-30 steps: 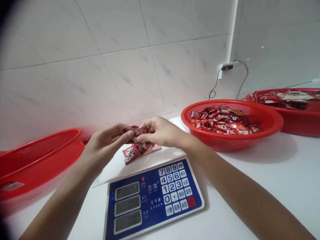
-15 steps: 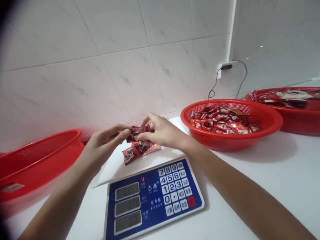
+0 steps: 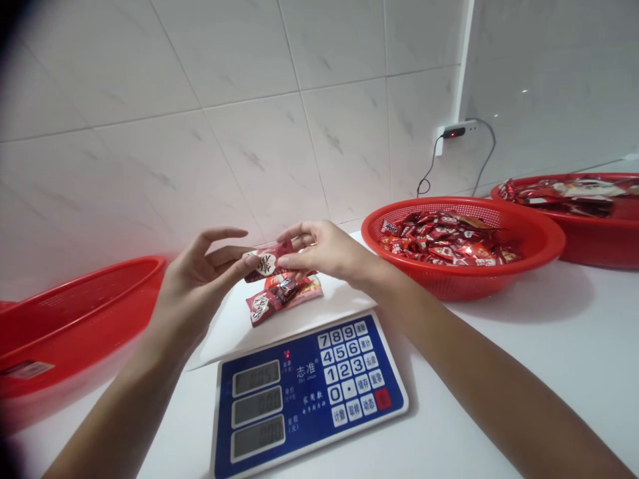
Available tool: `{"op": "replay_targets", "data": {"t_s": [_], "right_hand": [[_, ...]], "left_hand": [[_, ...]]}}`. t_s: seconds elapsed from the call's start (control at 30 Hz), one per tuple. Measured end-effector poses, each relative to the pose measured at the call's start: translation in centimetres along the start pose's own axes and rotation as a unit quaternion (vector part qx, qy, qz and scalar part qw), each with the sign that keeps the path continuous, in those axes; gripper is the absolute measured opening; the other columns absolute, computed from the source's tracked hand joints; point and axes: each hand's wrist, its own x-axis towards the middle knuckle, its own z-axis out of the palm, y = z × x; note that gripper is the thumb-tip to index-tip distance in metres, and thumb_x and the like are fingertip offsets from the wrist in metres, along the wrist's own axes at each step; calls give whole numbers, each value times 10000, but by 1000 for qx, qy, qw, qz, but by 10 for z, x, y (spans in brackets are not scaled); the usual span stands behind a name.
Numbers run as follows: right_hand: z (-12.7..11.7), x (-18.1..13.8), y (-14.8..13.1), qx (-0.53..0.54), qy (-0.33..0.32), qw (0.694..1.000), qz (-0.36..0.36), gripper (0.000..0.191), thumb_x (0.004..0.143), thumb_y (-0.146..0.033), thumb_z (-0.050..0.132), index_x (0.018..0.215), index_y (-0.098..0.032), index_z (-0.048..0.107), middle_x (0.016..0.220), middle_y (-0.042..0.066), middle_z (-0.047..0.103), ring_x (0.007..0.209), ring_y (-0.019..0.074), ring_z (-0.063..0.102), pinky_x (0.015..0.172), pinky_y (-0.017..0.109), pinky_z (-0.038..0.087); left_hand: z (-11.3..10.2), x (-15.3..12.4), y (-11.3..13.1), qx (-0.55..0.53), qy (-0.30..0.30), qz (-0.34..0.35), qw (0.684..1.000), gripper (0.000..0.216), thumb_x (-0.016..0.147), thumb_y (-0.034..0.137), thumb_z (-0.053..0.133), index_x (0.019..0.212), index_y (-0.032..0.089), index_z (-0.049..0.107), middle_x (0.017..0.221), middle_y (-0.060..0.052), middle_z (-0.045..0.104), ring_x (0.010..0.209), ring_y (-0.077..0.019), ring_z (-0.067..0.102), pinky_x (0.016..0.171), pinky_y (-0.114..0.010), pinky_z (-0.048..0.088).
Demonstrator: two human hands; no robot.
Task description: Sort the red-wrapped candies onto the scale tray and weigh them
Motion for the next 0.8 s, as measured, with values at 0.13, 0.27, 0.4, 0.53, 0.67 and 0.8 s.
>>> {"op": "replay_targets", "data": {"t_s": [0.13,0.27,0.4,0.53,0.67,0.8], "right_hand": [[-1,1,6,-54,-4,998,-12,277,815,-5,747,1043,-122,642,798,-6,665,636,93,670,621,210,565],[-3,3,10,-58,-15,998,-7,280,821,11,723,1049,-124,634,779,-11,658,648,102,676,655,226,574],[-2,5,9,-56,-17,998,2,290,827,51,688,1053,-123,633,756,-27,634,637,88,668,650,205,564],[-2,5,9,-62,-4,998,9,305,832,84,648,1044,-132,621,718,-45,619,579,88,658,612,209,557],[-1,6,11,-64,1,998,1,292,832,72,650,1031,-140,624,707,-39,632,575,99,658,620,228,565],[2,6,14,-82,21,996,-21,211,893,-97,700,1093,-135,647,779,13,698,621,112,673,647,241,575]], "left_hand": [[-1,3,-4,-35,-20,-55,998,464,689,387,918,996,193,628,812,-20,778,808,-185,741,727,-258,601],[-1,3,-5,-43,-29,-65,997,467,648,401,944,930,189,637,771,-13,767,762,-172,732,698,-243,595],[-2,4,-6,-50,-34,-75,995,481,621,424,957,896,187,640,759,-12,765,754,-163,730,697,-229,595],[-3,4,-7,-40,-32,-70,996,473,604,431,962,854,191,640,752,5,748,741,-139,712,674,-194,570],[-5,4,-6,-12,-50,-62,997,401,665,419,921,850,195,644,771,1,744,748,-140,708,689,-202,566],[-15,9,-6,41,-1,-26,999,302,695,366,865,801,198,639,756,0,732,713,-154,707,699,-244,568]]}}
